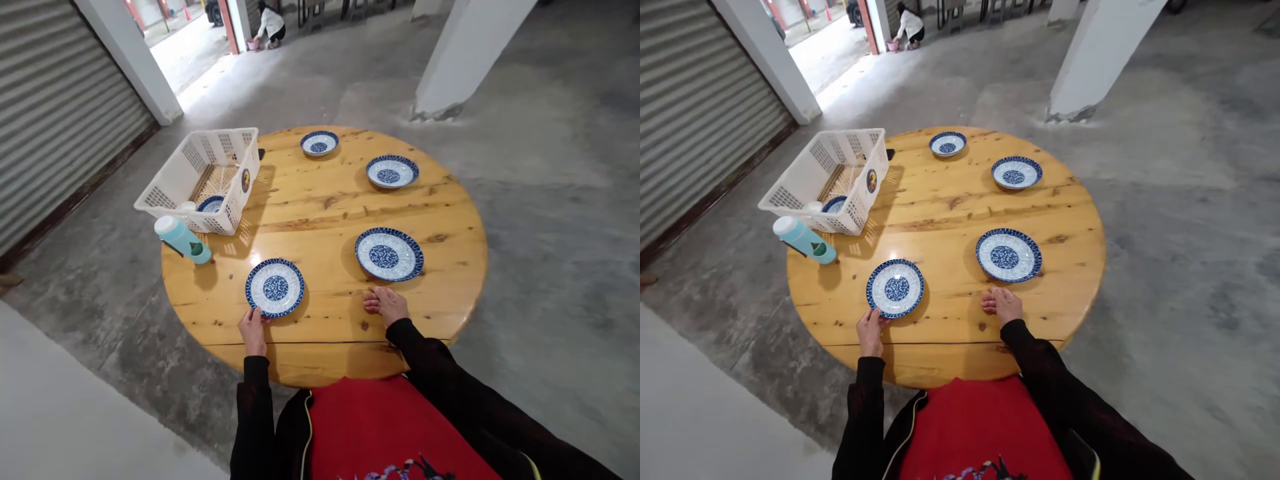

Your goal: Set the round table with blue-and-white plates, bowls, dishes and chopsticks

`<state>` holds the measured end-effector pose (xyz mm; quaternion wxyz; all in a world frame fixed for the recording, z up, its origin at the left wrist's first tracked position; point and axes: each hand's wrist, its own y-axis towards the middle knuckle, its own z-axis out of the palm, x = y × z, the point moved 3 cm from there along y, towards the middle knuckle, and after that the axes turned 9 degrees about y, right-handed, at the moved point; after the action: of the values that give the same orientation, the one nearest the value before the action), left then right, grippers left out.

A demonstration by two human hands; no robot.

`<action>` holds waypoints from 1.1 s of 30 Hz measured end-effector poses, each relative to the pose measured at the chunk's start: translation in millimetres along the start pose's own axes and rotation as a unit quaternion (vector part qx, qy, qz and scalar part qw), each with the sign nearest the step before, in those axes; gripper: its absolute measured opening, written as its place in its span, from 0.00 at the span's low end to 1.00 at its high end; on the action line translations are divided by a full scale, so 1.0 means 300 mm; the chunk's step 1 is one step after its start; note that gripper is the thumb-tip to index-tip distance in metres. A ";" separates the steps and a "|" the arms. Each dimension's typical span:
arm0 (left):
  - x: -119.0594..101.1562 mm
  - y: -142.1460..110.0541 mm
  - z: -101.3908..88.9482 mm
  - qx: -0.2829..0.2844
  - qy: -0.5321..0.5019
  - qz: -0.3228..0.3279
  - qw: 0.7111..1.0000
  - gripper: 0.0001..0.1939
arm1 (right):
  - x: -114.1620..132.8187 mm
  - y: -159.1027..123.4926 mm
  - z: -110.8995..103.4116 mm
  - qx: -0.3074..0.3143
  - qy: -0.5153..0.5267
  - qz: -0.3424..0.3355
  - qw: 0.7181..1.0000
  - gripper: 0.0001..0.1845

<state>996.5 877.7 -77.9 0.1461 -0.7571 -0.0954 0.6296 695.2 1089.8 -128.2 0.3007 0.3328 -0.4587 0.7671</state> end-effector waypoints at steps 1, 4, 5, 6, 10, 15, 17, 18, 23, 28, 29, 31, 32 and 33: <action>0.000 0.003 0.000 -0.001 0.001 0.000 1.000 0.18 | 0.003 -0.003 0.002 -0.004 0.001 0.002 1.000 0.11; 0.003 0.008 -0.001 -0.002 0.004 -0.002 1.000 0.18 | 0.009 -0.012 0.008 -0.018 0.001 0.010 1.000 0.12; 0.005 0.010 -0.001 -0.002 0.005 -0.003 1.000 0.18 | 0.011 -0.014 0.010 -0.021 0.001 0.012 1.000 0.12; 0.006 0.011 -0.001 -0.001 0.005 -0.004 1.000 0.18 | 0.012 -0.016 0.012 -0.024 0.001 0.014 1.000 0.12; 0.007 0.011 -0.001 0.001 0.009 -0.008 1.000 0.18 | 0.013 -0.020 0.017 -0.040 -0.001 0.019 0.999 0.10; 0.004 0.008 -0.001 0.003 0.016 -0.002 1.000 0.16 | 0.017 -0.024 0.021 -0.054 -0.002 0.022 0.998 0.07; 0.003 0.007 -0.002 0.003 0.018 -0.002 1.000 0.16 | 0.020 -0.026 0.023 -0.059 -0.003 0.023 0.998 0.06; 0.003 0.007 -0.003 0.004 0.019 -0.002 1.000 0.16 | 0.022 -0.027 0.024 -0.061 -0.003 0.023 0.998 0.06; -0.005 0.006 -0.009 0.015 0.025 -0.004 1.000 0.14 | 0.026 -0.029 0.024 -0.064 -0.001 0.023 0.998 0.07; -0.015 0.003 -0.014 0.024 0.028 -0.009 0.999 0.15 | 0.030 -0.028 0.025 -0.062 0.003 0.021 0.998 0.09; -0.016 0.002 -0.015 0.026 0.029 -0.009 0.999 0.15 | 0.031 -0.028 0.026 -0.062 0.003 0.020 0.998 0.09; -0.017 0.000 -0.017 0.030 0.030 -0.009 0.999 0.17 | 0.032 -0.029 0.027 -0.062 0.004 0.019 0.998 0.10; -0.017 0.000 -0.018 0.032 0.030 -0.008 0.999 0.17 | 0.032 -0.029 0.028 -0.062 0.005 0.018 0.998 0.11; -0.016 -0.001 -0.019 0.033 0.031 -0.007 0.999 0.17 | 0.031 -0.030 0.028 -0.062 0.004 0.018 0.998 0.12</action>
<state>1001.0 875.7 -72.3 0.1788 -0.7701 -0.0753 0.6078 698.4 1087.1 -113.3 0.3086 0.3019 -0.5099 0.7441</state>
